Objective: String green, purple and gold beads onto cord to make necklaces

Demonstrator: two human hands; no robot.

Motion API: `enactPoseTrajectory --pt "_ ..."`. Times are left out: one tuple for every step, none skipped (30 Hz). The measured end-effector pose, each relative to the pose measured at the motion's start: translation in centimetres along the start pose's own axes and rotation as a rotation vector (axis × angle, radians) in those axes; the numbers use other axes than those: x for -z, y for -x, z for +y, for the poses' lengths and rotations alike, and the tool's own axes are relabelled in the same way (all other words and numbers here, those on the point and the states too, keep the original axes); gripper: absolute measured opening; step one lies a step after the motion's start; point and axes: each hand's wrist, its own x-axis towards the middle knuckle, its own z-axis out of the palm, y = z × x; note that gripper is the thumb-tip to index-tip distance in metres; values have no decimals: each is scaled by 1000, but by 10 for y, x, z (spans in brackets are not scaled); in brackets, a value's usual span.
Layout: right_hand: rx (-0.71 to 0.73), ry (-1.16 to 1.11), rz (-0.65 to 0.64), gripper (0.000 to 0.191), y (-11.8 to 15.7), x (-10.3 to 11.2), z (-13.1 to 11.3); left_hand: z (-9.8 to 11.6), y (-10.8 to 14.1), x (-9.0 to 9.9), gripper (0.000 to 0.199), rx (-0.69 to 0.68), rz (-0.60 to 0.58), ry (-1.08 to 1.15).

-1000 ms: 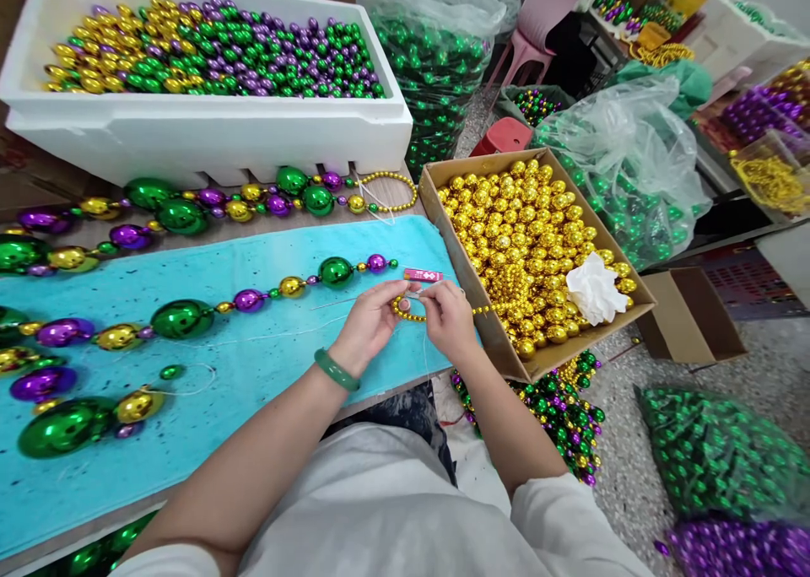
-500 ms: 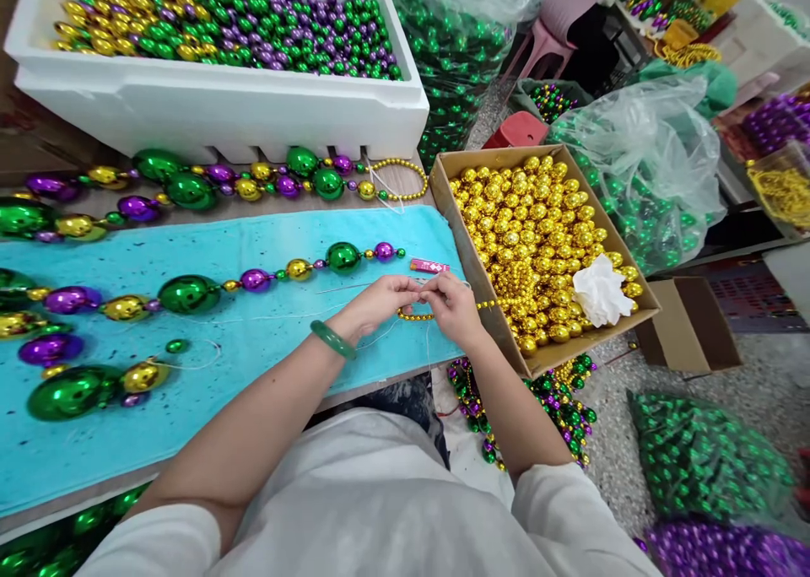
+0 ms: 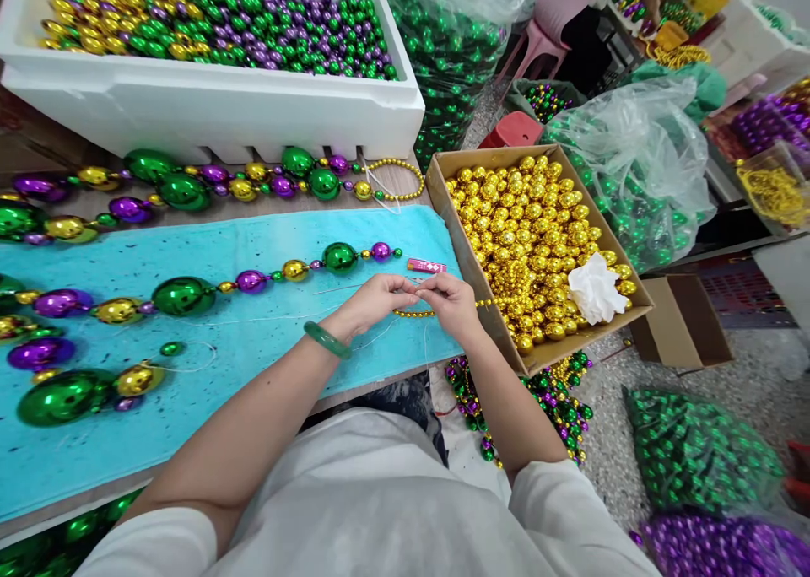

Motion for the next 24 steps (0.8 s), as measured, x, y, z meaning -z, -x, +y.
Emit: enactPoseTrajectory --pt "-9 0 2 7 0 0 -1 -1 0 0 22 -2 16 -10" --pt "-15 7 2 7 0 0 -3 -2 -1 0 22 -6 34 -20" --pt "-18 18 -1 7 -1 -1 -4 -4 -1 0 22 -10 48 -28" --pt "-25 28 -10 6 -1 -1 -5 -5 -1 1 22 -11 55 -31" --pt "-41 32 -24 6 -2 0 -6 -5 -2 1 23 -8 50 -26" --pt "-70 22 -45 6 -3 0 -6 -6 -2 2 23 1 33 -11" --pt "-112 -4 -73 7 -4 1 -7 -6 -1 3 24 11 7 15" --pt "-161 -43 -103 9 -5 2 -7 -6 -1 4 25 23 -23 48" --pt "-208 -89 -134 11 -6 4 -7 -6 0 5 26 32 -53 84" --pt "-246 -137 -160 14 -6 5 -8 -6 1 6 27 37 -79 123" --pt "-270 -184 -180 17 -7 6 -8 -5 2 6 28 36 -102 158" --pt "-283 -228 -194 20 -6 6 -9 -5 3 7 29 28 -118 187" --pt "-287 -274 -203 22 -6 6 -10 -5 4 7 29 15 -130 207" --pt "-288 -319 -208 24 -5 5 -11 -5 5 6 29 0 -141 219" --pt "-286 -363 -210 26 -4 5 -12 -5 6 6 29 -19 -148 223" --pt "-284 -403 -208 28 -3 3 -13 -4 8 5 29 -43 -147 217" --pt "-281 -435 -203 28 -2 2 -14 -4 9 4 29 -74 -140 192" --pt "-279 -456 -196 29 -1 0 -14 -4 9 3 27 -113 -125 149" --pt "-281 -466 -189 28 1 -1 -13 -4 10 3 25 -156 -99 90" --pt "-286 -461 -186 28 2 -2 -13 -4 11 2 23 -201 -65 18" --pt "-290 -438 -181 27 3 -3 -12 -4 11 2 20 -242 -25 -58" --pt "-279 -390 -162 25 3 -4 -12 -3 12 2 18 -276 15 -131" --pt "-242 -317 -132 23 4 -4 -12 -3 12 2 16 -301 51 -193" --pt "-177 -223 -96 20 4 -3 -13 -2 12 2 15 -321 79 -246"
